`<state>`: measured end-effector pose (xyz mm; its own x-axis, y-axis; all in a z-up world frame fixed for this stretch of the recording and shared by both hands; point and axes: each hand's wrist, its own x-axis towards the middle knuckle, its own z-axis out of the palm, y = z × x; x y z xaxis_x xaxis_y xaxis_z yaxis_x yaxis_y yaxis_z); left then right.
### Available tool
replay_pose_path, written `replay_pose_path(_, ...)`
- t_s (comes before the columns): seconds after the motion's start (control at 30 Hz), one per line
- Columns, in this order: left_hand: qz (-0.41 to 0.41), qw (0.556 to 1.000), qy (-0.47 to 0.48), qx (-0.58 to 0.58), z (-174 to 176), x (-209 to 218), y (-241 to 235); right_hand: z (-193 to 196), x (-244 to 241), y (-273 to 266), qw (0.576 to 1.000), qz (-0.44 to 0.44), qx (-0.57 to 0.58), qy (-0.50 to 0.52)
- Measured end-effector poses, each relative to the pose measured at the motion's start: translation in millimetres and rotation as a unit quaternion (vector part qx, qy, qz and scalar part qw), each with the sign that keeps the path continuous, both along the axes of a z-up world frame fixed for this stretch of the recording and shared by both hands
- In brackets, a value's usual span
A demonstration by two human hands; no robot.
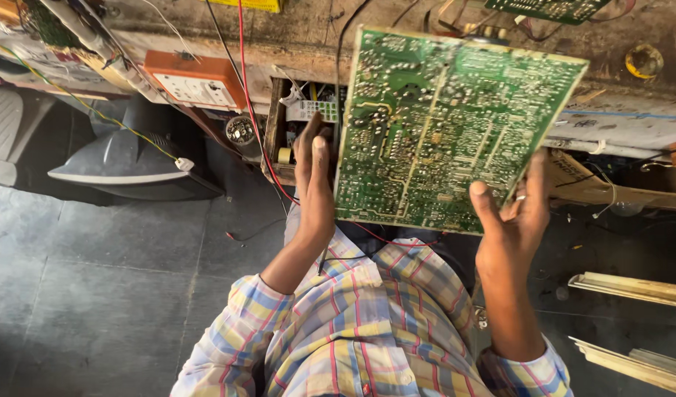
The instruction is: The person holds a green circuit board and uses a soldering iron to work on specific points, then uses a multimeter to test connections. The person also uses a toothbrush to clean the board surface and flips the board to access the other side.
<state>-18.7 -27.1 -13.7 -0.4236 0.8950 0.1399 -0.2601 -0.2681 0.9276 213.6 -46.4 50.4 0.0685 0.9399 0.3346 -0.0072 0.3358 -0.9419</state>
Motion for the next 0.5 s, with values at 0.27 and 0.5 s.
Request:
replay_pose_path(0.27,-0.158,0.97,-0.183,0.003,73,23,-57,-16,20,3,0.988,0.028,-0.062,0.139)
replay_pose_path(0.5,-0.237,0.966,-0.036,0.101,147,22,-116,-51,25,-5,0.926,0.211,-0.149,0.275)
